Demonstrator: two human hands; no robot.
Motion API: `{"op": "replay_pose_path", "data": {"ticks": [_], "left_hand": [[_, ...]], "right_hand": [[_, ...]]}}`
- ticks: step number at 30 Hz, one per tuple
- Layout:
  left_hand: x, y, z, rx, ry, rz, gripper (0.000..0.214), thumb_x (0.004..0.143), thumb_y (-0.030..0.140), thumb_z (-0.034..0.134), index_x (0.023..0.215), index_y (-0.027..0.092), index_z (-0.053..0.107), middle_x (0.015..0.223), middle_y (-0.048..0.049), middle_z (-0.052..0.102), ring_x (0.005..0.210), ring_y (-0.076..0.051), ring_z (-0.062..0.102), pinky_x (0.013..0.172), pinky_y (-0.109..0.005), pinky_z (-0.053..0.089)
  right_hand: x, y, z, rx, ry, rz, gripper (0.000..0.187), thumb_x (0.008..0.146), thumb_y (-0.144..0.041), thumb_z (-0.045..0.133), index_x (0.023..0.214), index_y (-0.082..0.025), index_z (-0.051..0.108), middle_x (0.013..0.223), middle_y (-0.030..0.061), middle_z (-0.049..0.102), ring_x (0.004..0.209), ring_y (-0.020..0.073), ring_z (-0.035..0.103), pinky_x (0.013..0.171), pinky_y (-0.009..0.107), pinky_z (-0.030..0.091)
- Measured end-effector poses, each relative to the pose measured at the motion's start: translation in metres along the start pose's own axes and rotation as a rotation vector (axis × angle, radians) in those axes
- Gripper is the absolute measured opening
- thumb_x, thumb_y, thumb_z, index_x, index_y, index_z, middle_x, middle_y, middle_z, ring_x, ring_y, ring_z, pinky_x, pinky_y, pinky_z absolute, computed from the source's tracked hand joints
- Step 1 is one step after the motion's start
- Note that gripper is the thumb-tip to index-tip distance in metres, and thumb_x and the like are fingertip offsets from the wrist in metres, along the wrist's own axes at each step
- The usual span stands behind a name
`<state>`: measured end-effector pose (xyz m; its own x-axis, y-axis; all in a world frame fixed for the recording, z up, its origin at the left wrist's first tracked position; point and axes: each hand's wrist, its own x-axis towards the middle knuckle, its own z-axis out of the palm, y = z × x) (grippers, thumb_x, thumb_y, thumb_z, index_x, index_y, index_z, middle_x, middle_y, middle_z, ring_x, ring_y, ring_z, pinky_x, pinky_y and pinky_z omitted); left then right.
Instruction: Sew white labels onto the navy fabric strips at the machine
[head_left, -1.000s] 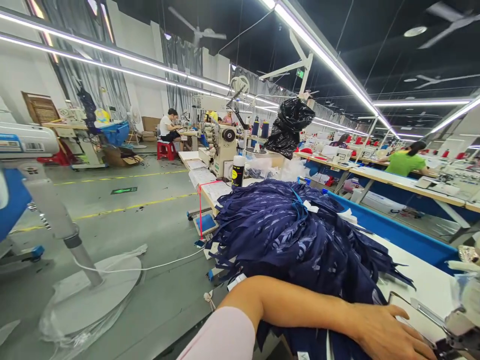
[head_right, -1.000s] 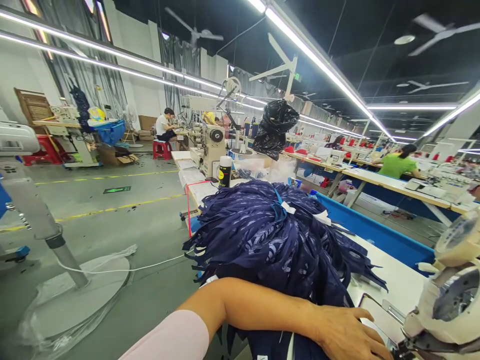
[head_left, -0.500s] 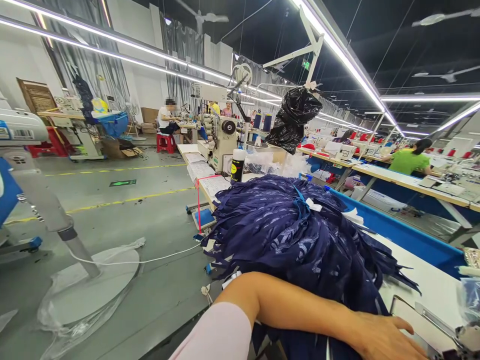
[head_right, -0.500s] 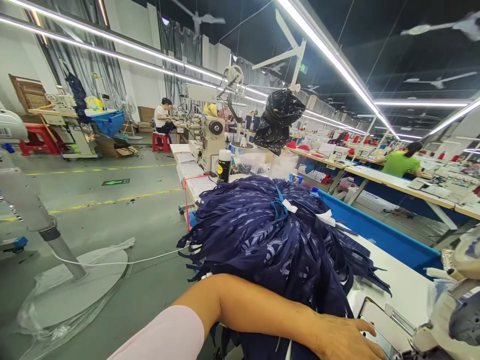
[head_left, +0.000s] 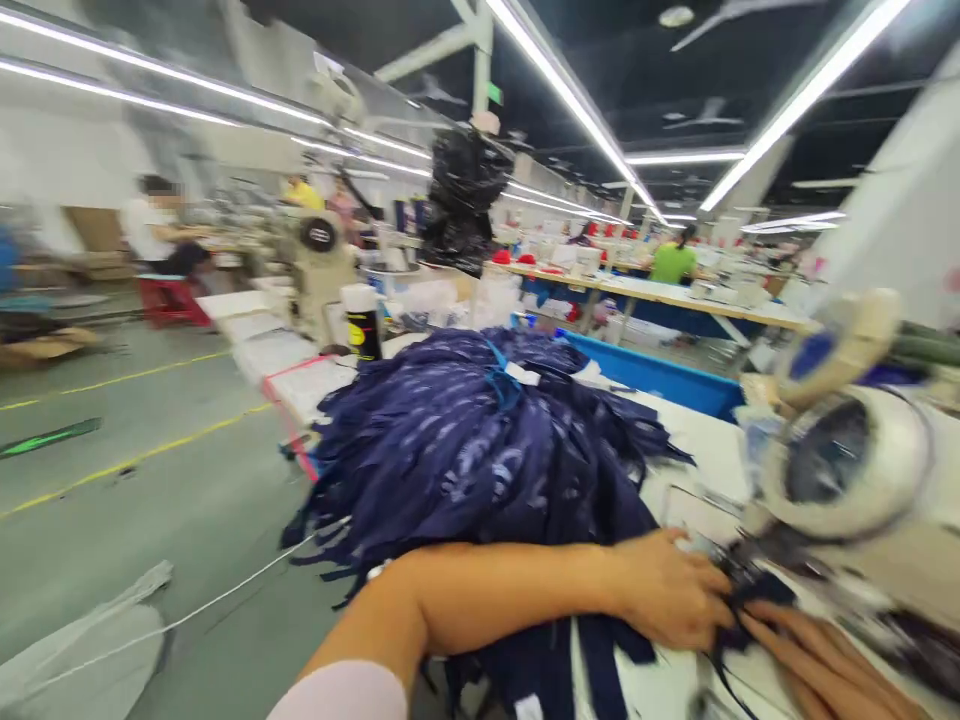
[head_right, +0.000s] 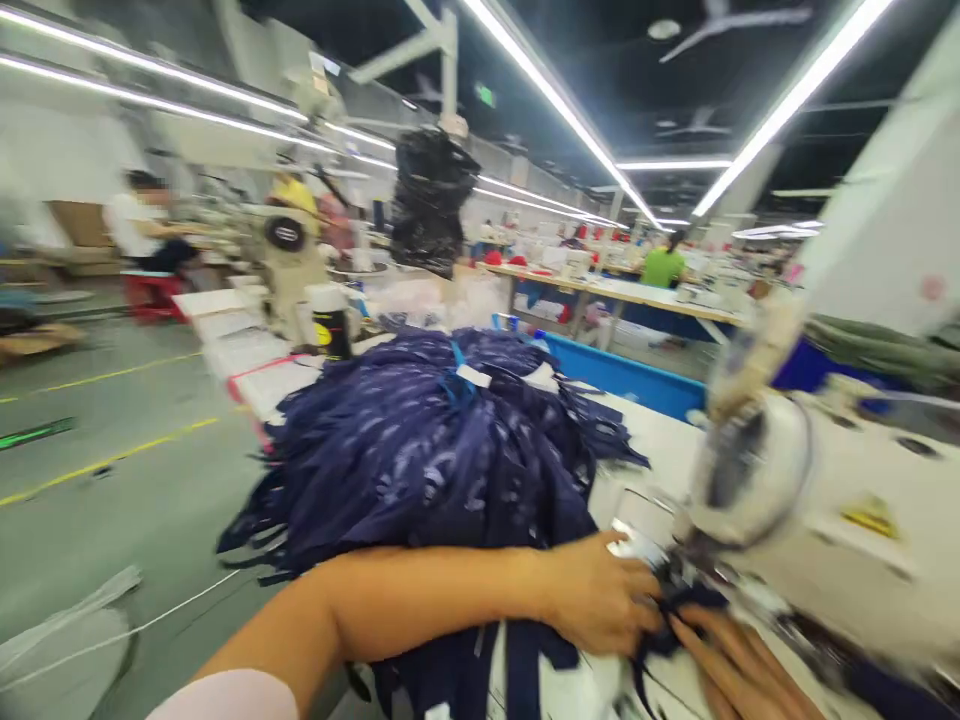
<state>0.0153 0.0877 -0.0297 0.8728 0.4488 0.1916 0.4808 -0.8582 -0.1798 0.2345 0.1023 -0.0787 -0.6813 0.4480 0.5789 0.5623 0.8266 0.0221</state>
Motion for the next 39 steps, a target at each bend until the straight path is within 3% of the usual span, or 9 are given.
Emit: {"op": "replay_pose_path", "data": {"ticks": [3, 7, 15, 21, 26, 39], "left_hand": [[0.006, -0.006, 0.006, -0.071, 0.075, -0.031, 0.025, 0.076, 0.021, 0.043, 0.094, 0.018, 0.059, 0.098, -0.007, 0.06, 0.09, -0.018, 0.055, 0.084, -0.037, 0.037], [0.016, -0.021, 0.01, -0.127, 0.095, -0.028, 0.027, 0.079, 0.017, 0.039, 0.099, 0.015, 0.057, 0.099, -0.0089, 0.059, 0.095, -0.019, 0.053, 0.093, -0.039, 0.029], [0.02, -0.023, 0.002, -0.095, 0.075, -0.086, 0.032, 0.08, 0.018, 0.037, 0.106, 0.019, 0.056, 0.109, -0.0126, 0.056, 0.099, -0.023, 0.053, 0.089, -0.048, 0.028], [0.024, -0.03, -0.008, -0.119, -0.005, -0.14, 0.033, 0.08, 0.021, 0.039, 0.109, 0.026, 0.056, 0.11, -0.0101, 0.057, 0.1, -0.025, 0.05, 0.081, -0.045, 0.034], [0.022, -0.03, -0.009, -0.144, -0.038, -0.148, 0.034, 0.081, 0.023, 0.04, 0.111, 0.029, 0.054, 0.116, -0.0093, 0.054, 0.109, -0.025, 0.045, 0.088, -0.046, 0.031], [0.028, -0.015, 0.0, -0.054, 0.0, -0.252, 0.031, 0.083, 0.024, 0.04, 0.111, 0.023, 0.054, 0.116, -0.0128, 0.055, 0.109, -0.026, 0.047, 0.093, -0.054, 0.027]], "right_hand": [[0.011, -0.017, -0.019, -0.045, -0.07, -0.011, 0.031, 0.08, -0.01, 0.035, 0.097, -0.018, 0.06, 0.095, 0.0089, 0.062, 0.088, 0.0194, 0.057, 0.073, 0.031, 0.051], [0.028, -0.017, -0.028, -0.107, -0.15, 0.064, 0.03, 0.084, -0.008, 0.033, 0.101, -0.013, 0.057, 0.095, 0.0117, 0.06, 0.089, 0.0197, 0.053, 0.077, 0.034, 0.049], [0.027, -0.014, -0.031, -0.175, -0.188, 0.054, 0.026, 0.084, -0.007, 0.036, 0.098, -0.01, 0.057, 0.097, 0.0127, 0.058, 0.09, 0.0188, 0.052, 0.082, 0.034, 0.046], [0.027, -0.005, -0.031, -0.197, -0.275, 0.038, 0.027, 0.082, -0.006, 0.039, 0.104, -0.009, 0.055, 0.105, 0.0127, 0.057, 0.099, 0.021, 0.05, 0.085, 0.034, 0.044], [0.03, 0.003, -0.033, -0.193, -0.353, 0.018, 0.028, 0.082, -0.007, 0.043, 0.108, -0.01, 0.054, 0.109, 0.0121, 0.057, 0.1, 0.0217, 0.051, 0.085, 0.035, 0.045], [0.029, 0.012, -0.03, -0.191, -0.309, 0.012, 0.034, 0.078, -0.003, 0.043, 0.11, -0.008, 0.054, 0.116, 0.0134, 0.054, 0.104, 0.0227, 0.052, 0.084, 0.035, 0.047]]}}
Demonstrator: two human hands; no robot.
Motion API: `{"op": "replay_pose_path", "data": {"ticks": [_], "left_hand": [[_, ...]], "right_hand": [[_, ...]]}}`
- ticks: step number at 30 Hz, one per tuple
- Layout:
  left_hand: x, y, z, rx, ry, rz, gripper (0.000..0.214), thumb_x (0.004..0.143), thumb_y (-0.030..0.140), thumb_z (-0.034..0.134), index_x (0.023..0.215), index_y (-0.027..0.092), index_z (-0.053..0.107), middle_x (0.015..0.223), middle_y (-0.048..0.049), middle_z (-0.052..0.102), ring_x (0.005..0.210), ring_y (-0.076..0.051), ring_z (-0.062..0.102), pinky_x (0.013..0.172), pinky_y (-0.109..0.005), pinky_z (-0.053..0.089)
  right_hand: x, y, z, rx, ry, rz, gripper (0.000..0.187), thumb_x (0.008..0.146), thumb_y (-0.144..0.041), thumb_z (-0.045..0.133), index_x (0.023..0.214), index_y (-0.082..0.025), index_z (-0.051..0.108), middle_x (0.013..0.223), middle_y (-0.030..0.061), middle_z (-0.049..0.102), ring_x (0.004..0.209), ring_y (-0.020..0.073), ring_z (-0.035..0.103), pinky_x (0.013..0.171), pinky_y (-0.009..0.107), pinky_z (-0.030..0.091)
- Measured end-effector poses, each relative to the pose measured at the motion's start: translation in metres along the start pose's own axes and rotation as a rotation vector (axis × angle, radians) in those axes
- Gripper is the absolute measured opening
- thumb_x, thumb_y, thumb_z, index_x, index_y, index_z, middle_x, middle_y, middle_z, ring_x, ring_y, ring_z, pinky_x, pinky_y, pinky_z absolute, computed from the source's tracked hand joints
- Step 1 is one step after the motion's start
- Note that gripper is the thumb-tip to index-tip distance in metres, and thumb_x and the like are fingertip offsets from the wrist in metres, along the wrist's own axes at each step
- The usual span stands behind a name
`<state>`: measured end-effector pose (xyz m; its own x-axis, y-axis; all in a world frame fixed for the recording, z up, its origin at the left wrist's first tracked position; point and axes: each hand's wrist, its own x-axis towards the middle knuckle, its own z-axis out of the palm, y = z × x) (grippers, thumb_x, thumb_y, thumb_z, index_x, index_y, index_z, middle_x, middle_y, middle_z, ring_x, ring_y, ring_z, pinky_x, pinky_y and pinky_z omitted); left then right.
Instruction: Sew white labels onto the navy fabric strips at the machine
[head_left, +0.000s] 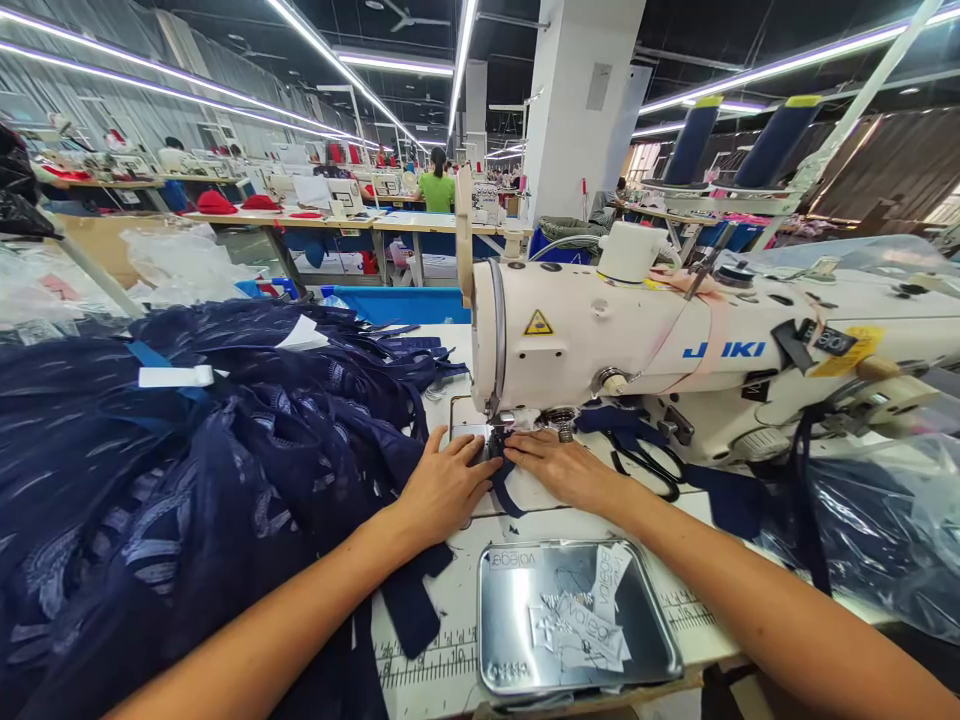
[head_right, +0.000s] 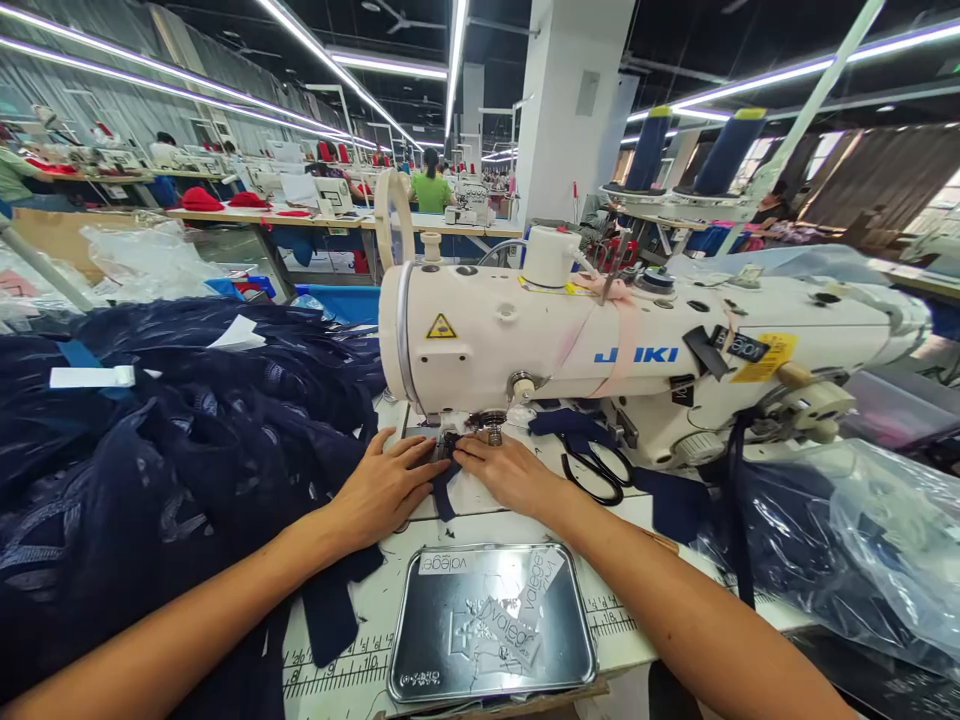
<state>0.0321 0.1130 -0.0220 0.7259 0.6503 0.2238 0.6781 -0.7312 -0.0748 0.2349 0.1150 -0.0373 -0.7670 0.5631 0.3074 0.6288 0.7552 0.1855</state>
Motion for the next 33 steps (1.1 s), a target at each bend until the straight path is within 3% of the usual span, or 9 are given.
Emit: {"op": "replay_pose_path", "data": {"ticks": [10, 16, 23, 33], "left_hand": [[0.0014, 0.0045, -0.0002, 0.023, 0.005, -0.027, 0.03, 0.084, 0.025, 0.04, 0.109, 0.022, 0.056, 0.112, -0.0123, 0.058, 0.107, -0.026, 0.049, 0.096, -0.057, 0.022], [0.0029, 0.0069, 0.0013, 0.055, 0.05, -0.026, 0.028, 0.082, 0.024, 0.043, 0.106, 0.023, 0.057, 0.107, -0.0107, 0.06, 0.103, -0.025, 0.052, 0.094, -0.057, 0.023], [0.007, 0.0093, -0.0003, 0.075, 0.051, -0.045, 0.025, 0.081, 0.021, 0.047, 0.103, 0.02, 0.059, 0.102, -0.0115, 0.062, 0.098, -0.026, 0.053, 0.093, -0.058, 0.024], [0.0091, 0.0065, 0.0044, 0.077, 0.096, -0.052, 0.023, 0.08, 0.022, 0.046, 0.1, 0.023, 0.059, 0.096, -0.0079, 0.063, 0.095, -0.025, 0.053, 0.094, -0.058, 0.022]], "right_hand": [[0.0006, 0.0008, -0.0004, 0.013, -0.028, 0.035, 0.037, 0.077, -0.001, 0.04, 0.111, -0.01, 0.054, 0.117, 0.0121, 0.054, 0.103, 0.021, 0.053, 0.076, 0.031, 0.051], [0.0014, 0.0018, -0.0001, 0.01, -0.029, 0.055, 0.038, 0.076, -0.001, 0.041, 0.11, -0.013, 0.055, 0.117, 0.0103, 0.054, 0.101, 0.0204, 0.054, 0.08, 0.033, 0.049], [0.0025, 0.0017, -0.002, -0.006, -0.051, 0.058, 0.039, 0.075, -0.001, 0.043, 0.112, -0.009, 0.054, 0.118, 0.0121, 0.053, 0.099, 0.0217, 0.055, 0.081, 0.033, 0.049], [0.002, 0.0055, 0.0053, 0.022, -0.018, 0.117, 0.041, 0.077, -0.001, 0.04, 0.114, -0.015, 0.052, 0.116, 0.0092, 0.055, 0.1, 0.0191, 0.055, 0.08, 0.033, 0.049]]}}
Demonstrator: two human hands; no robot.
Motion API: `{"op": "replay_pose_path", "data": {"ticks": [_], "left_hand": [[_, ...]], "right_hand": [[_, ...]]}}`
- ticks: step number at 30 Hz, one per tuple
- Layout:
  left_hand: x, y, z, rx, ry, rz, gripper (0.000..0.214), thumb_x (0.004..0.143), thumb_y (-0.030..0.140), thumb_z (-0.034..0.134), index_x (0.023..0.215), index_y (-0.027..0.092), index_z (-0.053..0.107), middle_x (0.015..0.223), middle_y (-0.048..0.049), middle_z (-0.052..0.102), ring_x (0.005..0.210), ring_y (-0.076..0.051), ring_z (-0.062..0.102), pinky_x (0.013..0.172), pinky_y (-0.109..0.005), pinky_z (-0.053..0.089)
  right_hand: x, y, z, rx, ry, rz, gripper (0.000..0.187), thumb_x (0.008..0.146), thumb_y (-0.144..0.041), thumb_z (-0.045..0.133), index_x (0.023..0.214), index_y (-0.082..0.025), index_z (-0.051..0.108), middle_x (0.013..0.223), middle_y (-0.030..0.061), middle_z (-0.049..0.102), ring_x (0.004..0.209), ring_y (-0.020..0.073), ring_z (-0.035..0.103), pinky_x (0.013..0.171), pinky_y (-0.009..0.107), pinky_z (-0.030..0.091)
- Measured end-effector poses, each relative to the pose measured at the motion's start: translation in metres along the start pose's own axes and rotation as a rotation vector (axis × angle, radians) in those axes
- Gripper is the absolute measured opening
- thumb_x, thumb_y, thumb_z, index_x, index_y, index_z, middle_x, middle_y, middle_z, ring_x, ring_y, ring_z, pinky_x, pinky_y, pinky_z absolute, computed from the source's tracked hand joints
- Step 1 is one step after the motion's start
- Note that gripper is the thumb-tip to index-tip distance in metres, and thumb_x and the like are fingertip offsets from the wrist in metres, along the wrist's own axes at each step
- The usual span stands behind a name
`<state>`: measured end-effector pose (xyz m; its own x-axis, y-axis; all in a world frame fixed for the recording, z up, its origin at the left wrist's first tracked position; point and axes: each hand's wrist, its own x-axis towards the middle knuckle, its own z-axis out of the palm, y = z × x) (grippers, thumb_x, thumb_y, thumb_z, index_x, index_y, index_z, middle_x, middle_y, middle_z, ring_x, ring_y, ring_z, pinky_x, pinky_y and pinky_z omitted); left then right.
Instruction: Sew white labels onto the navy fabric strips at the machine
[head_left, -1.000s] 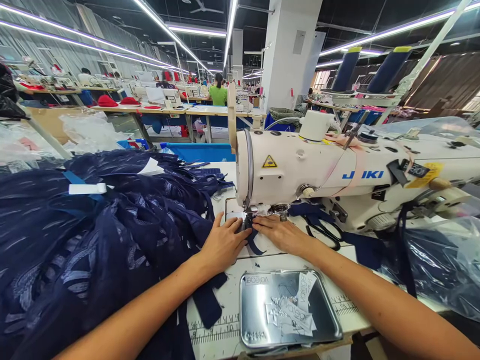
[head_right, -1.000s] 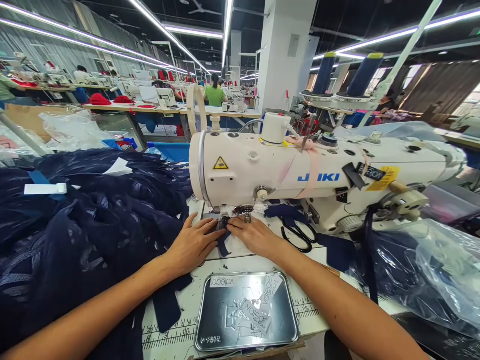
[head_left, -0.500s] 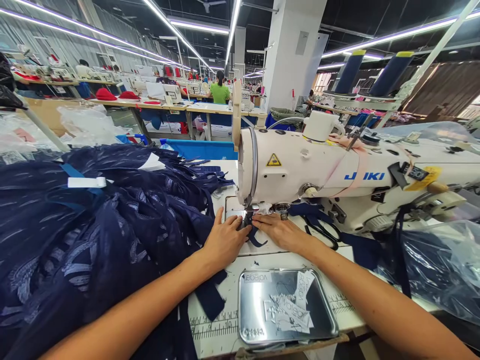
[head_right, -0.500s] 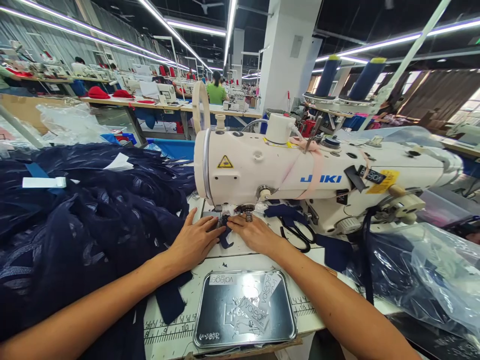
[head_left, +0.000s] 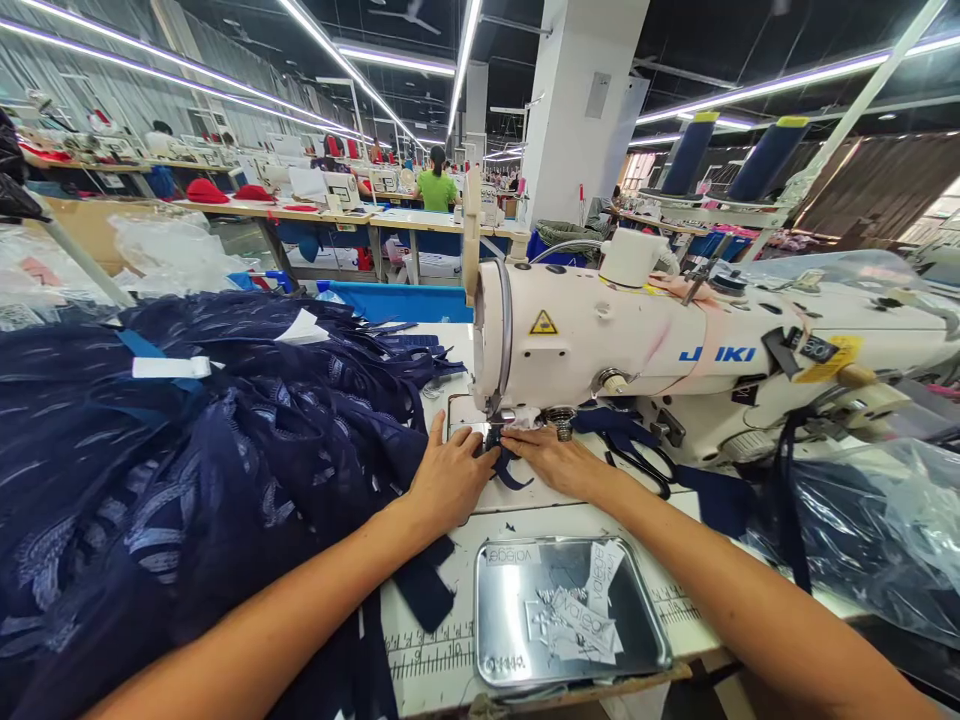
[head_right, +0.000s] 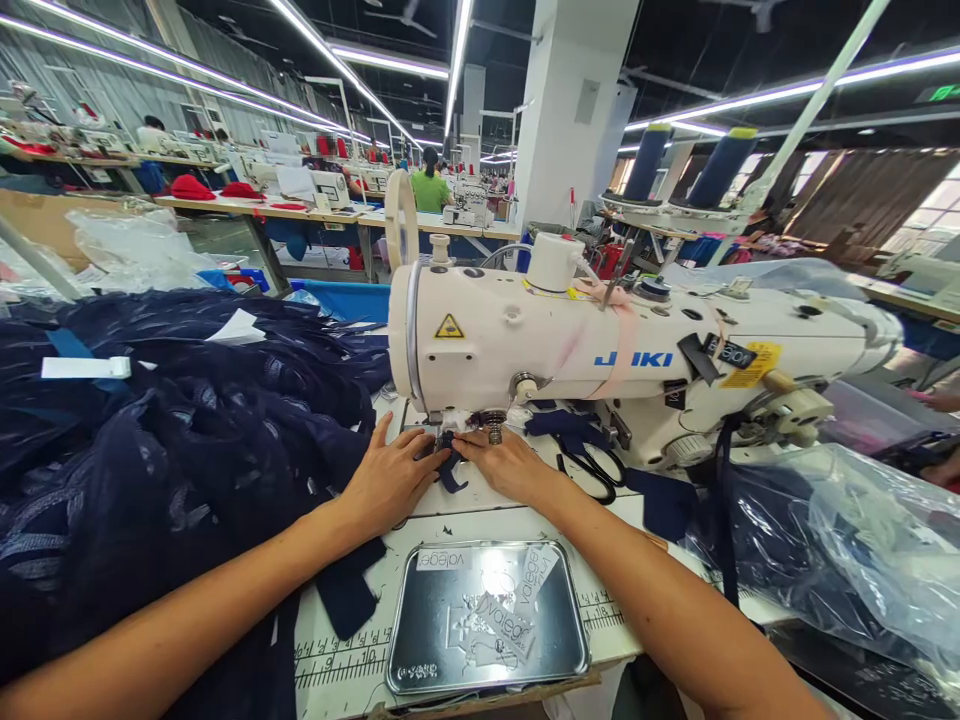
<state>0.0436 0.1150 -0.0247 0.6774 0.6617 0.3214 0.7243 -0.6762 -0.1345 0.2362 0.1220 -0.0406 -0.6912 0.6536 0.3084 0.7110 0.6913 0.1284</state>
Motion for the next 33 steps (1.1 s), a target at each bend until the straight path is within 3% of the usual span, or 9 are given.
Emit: {"op": "replay_pose_path", "data": {"ticks": [5, 13, 17, 22, 28, 33], "left_hand": [[0.001, 0.001, -0.002, 0.006, 0.02, 0.002, 0.024, 0.079, 0.019, 0.047, 0.099, 0.021, 0.06, 0.093, -0.0092, 0.063, 0.092, -0.026, 0.054, 0.093, -0.058, 0.025], [-0.002, 0.004, -0.004, -0.042, 0.087, 0.008, 0.024, 0.076, 0.018, 0.045, 0.095, 0.018, 0.06, 0.088, -0.0083, 0.063, 0.088, -0.023, 0.056, 0.096, -0.053, 0.023], [-0.008, 0.004, -0.009, -0.044, 0.08, 0.01, 0.019, 0.074, 0.017, 0.046, 0.087, 0.017, 0.06, 0.083, -0.0067, 0.062, 0.083, -0.022, 0.055, 0.092, -0.049, 0.029], [-0.008, -0.019, -0.015, 0.037, 0.046, -0.024, 0.027, 0.072, 0.002, 0.039, 0.08, 0.017, 0.06, 0.081, -0.007, 0.061, 0.08, -0.021, 0.056, 0.084, -0.043, 0.035], [0.001, -0.038, -0.016, -0.177, 0.0, -0.183, 0.031, 0.064, 0.001, 0.041, 0.084, 0.016, 0.058, 0.084, -0.0046, 0.061, 0.082, -0.018, 0.055, 0.082, -0.037, 0.036], [0.001, -0.026, -0.008, -0.127, 0.075, 0.045, 0.021, 0.072, 0.021, 0.05, 0.091, 0.018, 0.06, 0.089, -0.0052, 0.059, 0.085, -0.02, 0.052, 0.088, -0.044, 0.028]], "right_hand": [[0.002, 0.002, 0.003, 0.036, 0.048, -0.006, 0.039, 0.078, -0.003, 0.04, 0.113, -0.014, 0.053, 0.113, 0.0098, 0.057, 0.101, 0.0197, 0.055, 0.085, 0.036, 0.045], [0.005, 0.0, -0.001, 0.084, 0.005, 0.071, 0.042, 0.076, -0.003, 0.04, 0.114, -0.014, 0.053, 0.114, 0.0082, 0.057, 0.099, 0.0203, 0.055, 0.084, 0.035, 0.044], [0.004, 0.0, -0.004, 0.137, 0.01, 0.119, 0.038, 0.077, -0.01, 0.044, 0.113, -0.015, 0.054, 0.111, 0.0078, 0.058, 0.1, 0.0217, 0.052, 0.086, 0.038, 0.041], [0.001, -0.011, -0.017, 0.172, -0.03, 0.133, 0.031, 0.08, -0.028, 0.047, 0.106, -0.015, 0.059, 0.104, 0.0082, 0.059, 0.095, 0.0224, 0.051, 0.084, 0.039, 0.04], [-0.001, -0.025, -0.015, 0.116, -0.024, 0.07, 0.036, 0.085, -0.033, 0.041, 0.111, -0.012, 0.053, 0.1, 0.0114, 0.054, 0.092, 0.0229, 0.047, 0.078, 0.036, 0.041], [0.0, -0.024, -0.011, 0.11, 0.008, 0.059, 0.031, 0.086, -0.027, 0.04, 0.109, -0.013, 0.054, 0.096, 0.0102, 0.053, 0.089, 0.0213, 0.046, 0.077, 0.034, 0.042]]}}
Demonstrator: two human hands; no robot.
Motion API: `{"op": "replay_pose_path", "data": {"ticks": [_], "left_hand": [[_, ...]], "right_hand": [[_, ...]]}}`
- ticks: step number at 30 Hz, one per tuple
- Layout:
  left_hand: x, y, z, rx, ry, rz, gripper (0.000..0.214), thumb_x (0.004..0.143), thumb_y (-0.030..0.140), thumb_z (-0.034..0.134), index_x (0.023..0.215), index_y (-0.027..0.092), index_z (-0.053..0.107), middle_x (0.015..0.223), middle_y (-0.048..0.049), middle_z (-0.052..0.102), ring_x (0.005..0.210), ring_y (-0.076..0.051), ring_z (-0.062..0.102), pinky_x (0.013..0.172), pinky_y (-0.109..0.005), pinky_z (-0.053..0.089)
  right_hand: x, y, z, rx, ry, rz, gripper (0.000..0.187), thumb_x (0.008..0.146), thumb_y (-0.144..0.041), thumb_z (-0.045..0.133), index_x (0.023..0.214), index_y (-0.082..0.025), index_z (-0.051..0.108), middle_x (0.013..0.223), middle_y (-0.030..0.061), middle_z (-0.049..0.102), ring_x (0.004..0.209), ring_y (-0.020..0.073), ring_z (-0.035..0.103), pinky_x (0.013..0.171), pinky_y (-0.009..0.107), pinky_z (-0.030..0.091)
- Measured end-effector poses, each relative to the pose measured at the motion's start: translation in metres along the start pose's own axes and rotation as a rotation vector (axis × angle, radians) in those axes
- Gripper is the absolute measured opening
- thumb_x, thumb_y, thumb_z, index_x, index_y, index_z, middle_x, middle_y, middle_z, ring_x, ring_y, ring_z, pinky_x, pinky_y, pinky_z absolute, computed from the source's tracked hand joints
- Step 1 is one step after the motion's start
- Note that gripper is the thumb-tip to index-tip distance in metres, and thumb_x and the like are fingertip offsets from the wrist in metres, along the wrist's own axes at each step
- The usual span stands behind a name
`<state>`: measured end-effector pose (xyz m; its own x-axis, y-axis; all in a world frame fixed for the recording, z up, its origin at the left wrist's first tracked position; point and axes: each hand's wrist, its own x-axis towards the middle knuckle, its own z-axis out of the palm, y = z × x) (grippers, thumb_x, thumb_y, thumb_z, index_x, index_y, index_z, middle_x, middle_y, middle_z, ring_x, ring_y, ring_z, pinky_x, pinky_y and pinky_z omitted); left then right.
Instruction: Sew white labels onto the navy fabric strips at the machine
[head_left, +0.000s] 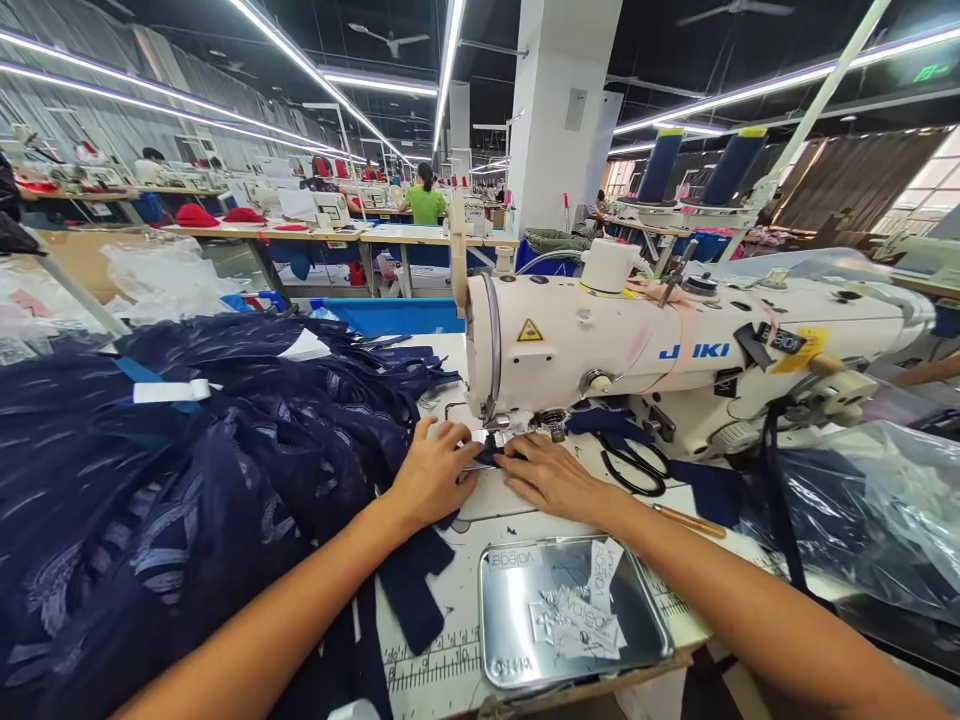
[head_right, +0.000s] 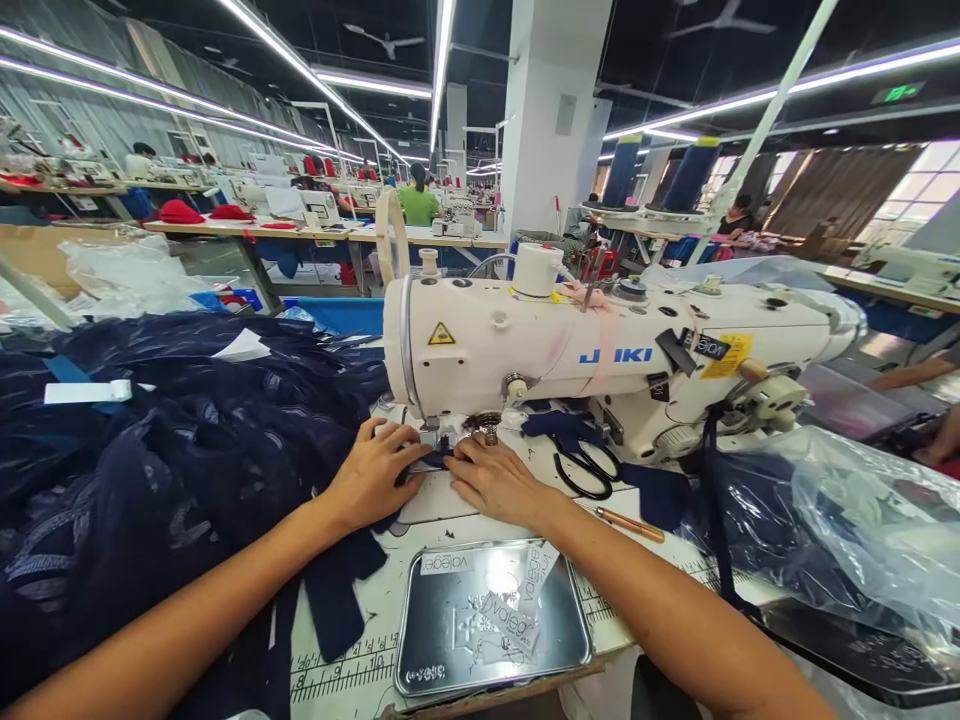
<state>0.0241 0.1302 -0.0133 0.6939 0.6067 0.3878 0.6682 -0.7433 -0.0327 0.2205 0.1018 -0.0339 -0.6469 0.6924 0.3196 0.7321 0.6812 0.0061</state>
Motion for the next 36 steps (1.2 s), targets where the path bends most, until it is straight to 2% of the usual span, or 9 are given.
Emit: {"op": "replay_pose_path", "data": {"ticks": [3, 9, 12, 15, 18, 24, 28, 36], "left_hand": [[0.001, 0.003, 0.006, 0.059, -0.005, 0.098, 0.017, 0.077, 0.019, 0.048, 0.086, 0.019, 0.063, 0.082, -0.0043, 0.059, 0.081, -0.019, 0.051, 0.085, -0.043, 0.029], [0.006, 0.001, 0.013, 0.056, 0.008, 0.154, 0.015, 0.076, 0.015, 0.052, 0.077, 0.021, 0.066, 0.076, -0.0021, 0.059, 0.078, -0.017, 0.051, 0.081, -0.037, 0.031], [0.007, 0.0, 0.016, 0.048, 0.019, 0.184, 0.014, 0.076, 0.015, 0.053, 0.074, 0.02, 0.066, 0.075, -0.0017, 0.059, 0.075, -0.015, 0.05, 0.078, -0.034, 0.031], [0.008, 0.0, 0.019, 0.056, 0.023, 0.201, 0.015, 0.077, 0.015, 0.052, 0.074, 0.02, 0.066, 0.074, -0.0019, 0.06, 0.074, -0.015, 0.05, 0.077, -0.033, 0.032], [0.006, 0.001, 0.018, 0.056, 0.011, 0.199, 0.015, 0.078, 0.016, 0.051, 0.075, 0.02, 0.065, 0.077, -0.0026, 0.061, 0.076, -0.016, 0.051, 0.076, -0.033, 0.032], [-0.002, 0.0, 0.013, -0.01, -0.021, 0.195, 0.02, 0.079, 0.01, 0.047, 0.088, 0.02, 0.062, 0.09, -0.001, 0.066, 0.089, -0.016, 0.053, 0.085, -0.037, 0.027], [-0.006, -0.003, 0.013, -0.027, -0.019, 0.206, 0.028, 0.077, 0.003, 0.044, 0.09, 0.021, 0.06, 0.096, 0.0008, 0.066, 0.097, -0.017, 0.053, 0.09, -0.039, 0.022], [-0.005, -0.003, 0.012, 0.03, -0.02, 0.236, 0.028, 0.078, 0.005, 0.04, 0.09, 0.02, 0.06, 0.097, -0.0011, 0.066, 0.097, -0.018, 0.054, 0.09, -0.042, 0.023]], "right_hand": [[0.0, 0.003, 0.002, 0.066, 0.031, 0.024, 0.029, 0.085, -0.025, 0.041, 0.107, -0.015, 0.056, 0.095, 0.0095, 0.054, 0.087, 0.0202, 0.048, 0.077, 0.035, 0.042], [-0.002, 0.015, 0.016, 0.363, 0.172, 0.067, 0.024, 0.083, -0.02, 0.045, 0.099, -0.018, 0.062, 0.097, 0.0067, 0.058, 0.092, 0.0163, 0.051, 0.082, 0.031, 0.042], [-0.002, 0.021, 0.019, 0.431, 0.193, 0.051, 0.023, 0.083, -0.021, 0.045, 0.096, -0.021, 0.063, 0.095, 0.0051, 0.059, 0.092, 0.0153, 0.052, 0.082, 0.031, 0.042], [-0.001, 0.021, 0.015, 0.388, 0.176, 0.001, 0.023, 0.084, -0.02, 0.043, 0.096, -0.019, 0.063, 0.094, 0.0058, 0.059, 0.09, 0.0154, 0.052, 0.08, 0.031, 0.043], [-0.001, 0.017, 0.009, 0.253, 0.139, -0.058, 0.024, 0.085, -0.019, 0.041, 0.097, -0.017, 0.062, 0.093, 0.0067, 0.058, 0.086, 0.0157, 0.052, 0.077, 0.03, 0.044], [-0.002, 0.008, 0.005, 0.003, 0.15, -0.121, 0.024, 0.084, -0.014, 0.041, 0.098, -0.016, 0.06, 0.092, 0.009, 0.058, 0.086, 0.0189, 0.051, 0.073, 0.032, 0.045], [-0.003, 0.006, 0.005, 0.024, 0.188, -0.108, 0.024, 0.083, -0.014, 0.042, 0.099, -0.015, 0.059, 0.096, 0.0099, 0.058, 0.087, 0.0195, 0.052, 0.072, 0.032, 0.046], [-0.003, 0.008, 0.006, 0.078, 0.195, -0.113, 0.026, 0.084, -0.015, 0.039, 0.102, -0.014, 0.058, 0.1, 0.0114, 0.058, 0.089, 0.0188, 0.053, 0.075, 0.033, 0.047]]}}
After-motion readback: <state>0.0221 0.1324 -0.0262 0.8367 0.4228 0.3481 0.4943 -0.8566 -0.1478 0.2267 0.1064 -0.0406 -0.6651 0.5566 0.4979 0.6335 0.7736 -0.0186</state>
